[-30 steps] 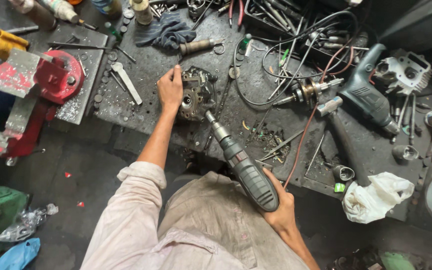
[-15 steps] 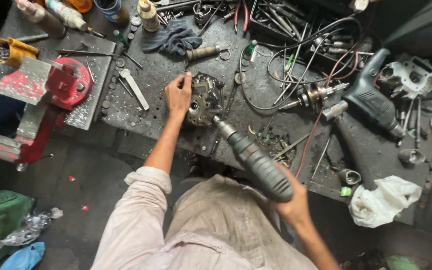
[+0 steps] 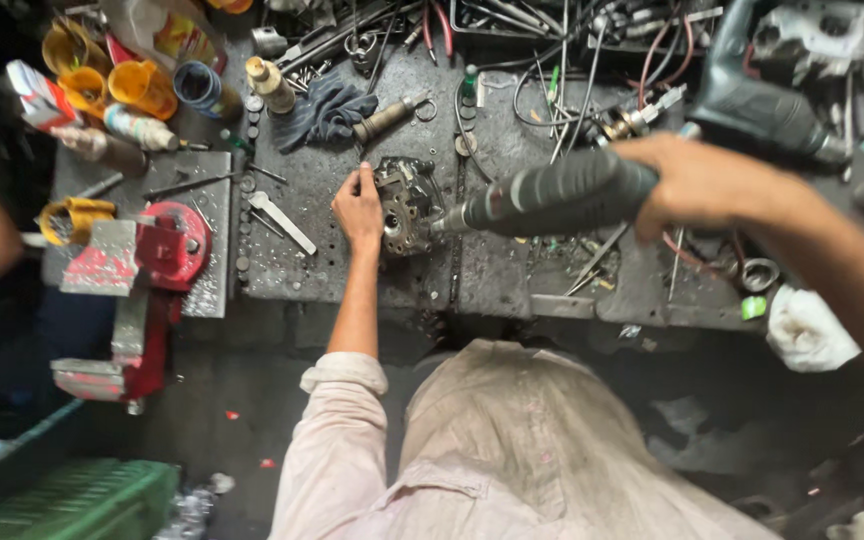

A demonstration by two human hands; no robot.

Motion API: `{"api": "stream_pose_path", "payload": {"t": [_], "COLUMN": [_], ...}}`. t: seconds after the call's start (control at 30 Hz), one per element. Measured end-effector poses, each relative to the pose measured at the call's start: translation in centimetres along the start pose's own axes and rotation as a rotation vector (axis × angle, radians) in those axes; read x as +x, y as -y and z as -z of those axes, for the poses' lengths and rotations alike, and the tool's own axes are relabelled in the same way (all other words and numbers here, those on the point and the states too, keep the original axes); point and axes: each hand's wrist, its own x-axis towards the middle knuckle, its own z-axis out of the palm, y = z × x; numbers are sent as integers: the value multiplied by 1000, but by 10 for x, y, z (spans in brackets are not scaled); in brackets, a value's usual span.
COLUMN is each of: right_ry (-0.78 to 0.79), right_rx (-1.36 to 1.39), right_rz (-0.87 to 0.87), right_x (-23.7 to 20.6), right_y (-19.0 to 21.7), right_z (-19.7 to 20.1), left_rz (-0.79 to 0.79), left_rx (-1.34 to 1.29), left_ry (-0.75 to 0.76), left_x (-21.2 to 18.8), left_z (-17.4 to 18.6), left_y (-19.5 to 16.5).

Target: The person uses a corded electric drill to remove and install screws on a metal engine component on a cluttered workbench. They reposition the part multiple times and use a screwdriver to adjust internal parts before finishing with the drill.

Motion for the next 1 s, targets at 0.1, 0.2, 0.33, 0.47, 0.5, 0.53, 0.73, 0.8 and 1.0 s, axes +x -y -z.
{"api": "stream_pose_path", "payload": {"t": [0.1,0.2,0.33,0.47,0.5,0.53,0.73,0.8,1.0], "right_ry": [-5,-22,-53,-203,-235,-292,-465,-526,-646], "right_rx": [-87,-178,-90,317,447,465,1024,1066,1084], "right_rz": [-5,-40,-114,28,12,75,-42,-26,168], "right_x": [5,-9,-33,-70,-83,-92,-132,-133,-97], "right_y": [10,8,-14,-81,-102,-123,-206,-217,-208], "right_z": [10,10,-20,-63,-77,-93,-191,-210,-223], "left_rz": [-124,-53,-79,-67,-69,-80,-134,-173,-125], "left_rx": [67,-7,18,39,43,56,141,202,717], "left_ry": [-73,22,-3,27,34,52,157,182,372], "left_x": [-2,-5,-6,-2,0,2,8,8,-11], "left_z": [-2,-5,-3,-3,-4,-5,-5,-5,-15], "left_y": [-6,-8,-7,1,5,9,22,13,-37]}}
